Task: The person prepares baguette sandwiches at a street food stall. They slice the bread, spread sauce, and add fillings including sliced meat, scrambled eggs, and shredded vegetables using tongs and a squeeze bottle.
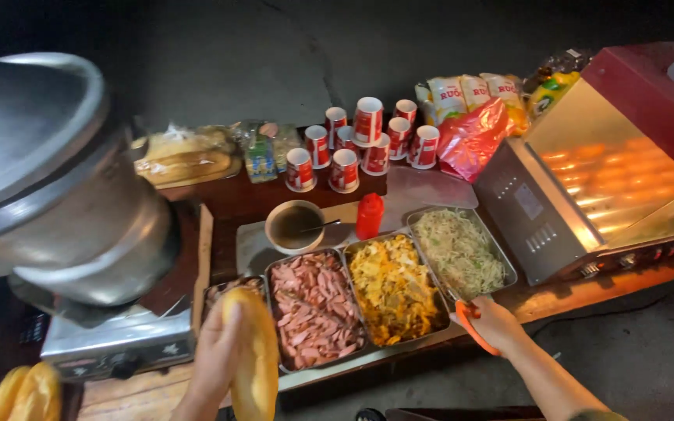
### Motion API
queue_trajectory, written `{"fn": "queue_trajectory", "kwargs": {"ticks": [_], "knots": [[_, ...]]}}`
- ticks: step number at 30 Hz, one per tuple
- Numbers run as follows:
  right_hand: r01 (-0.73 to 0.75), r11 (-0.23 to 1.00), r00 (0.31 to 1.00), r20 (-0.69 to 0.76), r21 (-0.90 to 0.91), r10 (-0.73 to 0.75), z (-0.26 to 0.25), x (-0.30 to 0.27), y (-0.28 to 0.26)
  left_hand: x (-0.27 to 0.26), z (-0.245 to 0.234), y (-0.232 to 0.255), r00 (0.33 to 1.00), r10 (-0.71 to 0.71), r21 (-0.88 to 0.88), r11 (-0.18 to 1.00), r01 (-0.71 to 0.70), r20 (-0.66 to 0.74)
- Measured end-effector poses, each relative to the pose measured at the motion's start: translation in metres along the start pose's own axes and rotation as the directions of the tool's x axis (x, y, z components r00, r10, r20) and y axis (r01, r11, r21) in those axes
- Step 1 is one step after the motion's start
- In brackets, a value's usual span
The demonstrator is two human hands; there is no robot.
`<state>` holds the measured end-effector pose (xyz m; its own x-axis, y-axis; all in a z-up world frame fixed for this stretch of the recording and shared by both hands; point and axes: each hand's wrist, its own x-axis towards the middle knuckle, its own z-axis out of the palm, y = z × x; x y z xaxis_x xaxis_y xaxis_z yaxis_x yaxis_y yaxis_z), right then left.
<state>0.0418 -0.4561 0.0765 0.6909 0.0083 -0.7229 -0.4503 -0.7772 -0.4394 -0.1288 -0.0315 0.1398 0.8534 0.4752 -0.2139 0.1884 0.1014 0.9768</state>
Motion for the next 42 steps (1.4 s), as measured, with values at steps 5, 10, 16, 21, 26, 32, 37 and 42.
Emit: {"fn": "queue_trajectory", "kwargs": {"ticks": [5, 10, 16, 21, 26, 32, 37, 42], "knots": [[-0.054, 0.927, 0.991, -0.136, -0.372, 0.003, 0.000, 0.125, 0.051, 0.006, 0.039, 0.042, 0.895, -0.398, -0.317, 0.891, 0.325, -0.202], [-0.094, 0.781, 0.992, -0.120, -0.618, 0.024, -0.014, 0.113, 0.009, 0.020, 0.065, 0.034, 0.756, -0.526, -0.523, 0.802, 0.288, -0.390], [0.284, 0.786, 0.959, 0.147, -0.550, -0.243, 0.017, 0.002, -0.101, 0.013, 0.065, 0.040, 0.903, -0.399, -0.677, 0.710, 0.194, -0.159], [0.754, 0.589, 0.528, 0.265, 0.291, -0.807, 0.098, -0.121, -0.163, -0.008, 0.065, 0.055, 0.953, -0.271, -0.696, 0.711, 0.103, -0.136], [0.822, 0.540, 0.506, 0.202, 0.180, -0.838, 0.140, -0.170, -0.193, -0.024, 0.049, 0.025, 0.971, 0.077, -0.472, 0.864, -0.177, -0.224], [0.767, 0.409, 0.509, 0.081, -0.495, -0.857, 0.182, -0.135, -0.196, -0.060, 0.019, 0.041, 0.922, 0.363, 0.227, 0.917, -0.328, -0.135], [0.709, 0.632, 0.695, 0.162, -0.313, -0.700, 0.172, -0.179, -0.224, -0.051, -0.021, 0.007, 0.980, 0.190, 0.022, 0.982, -0.189, -0.050], [0.442, 0.867, 0.770, 0.398, 0.230, -0.498, 0.172, -0.186, -0.223, -0.051, -0.046, -0.025, 0.982, -0.165, -0.532, 0.825, 0.190, 0.096]]}}
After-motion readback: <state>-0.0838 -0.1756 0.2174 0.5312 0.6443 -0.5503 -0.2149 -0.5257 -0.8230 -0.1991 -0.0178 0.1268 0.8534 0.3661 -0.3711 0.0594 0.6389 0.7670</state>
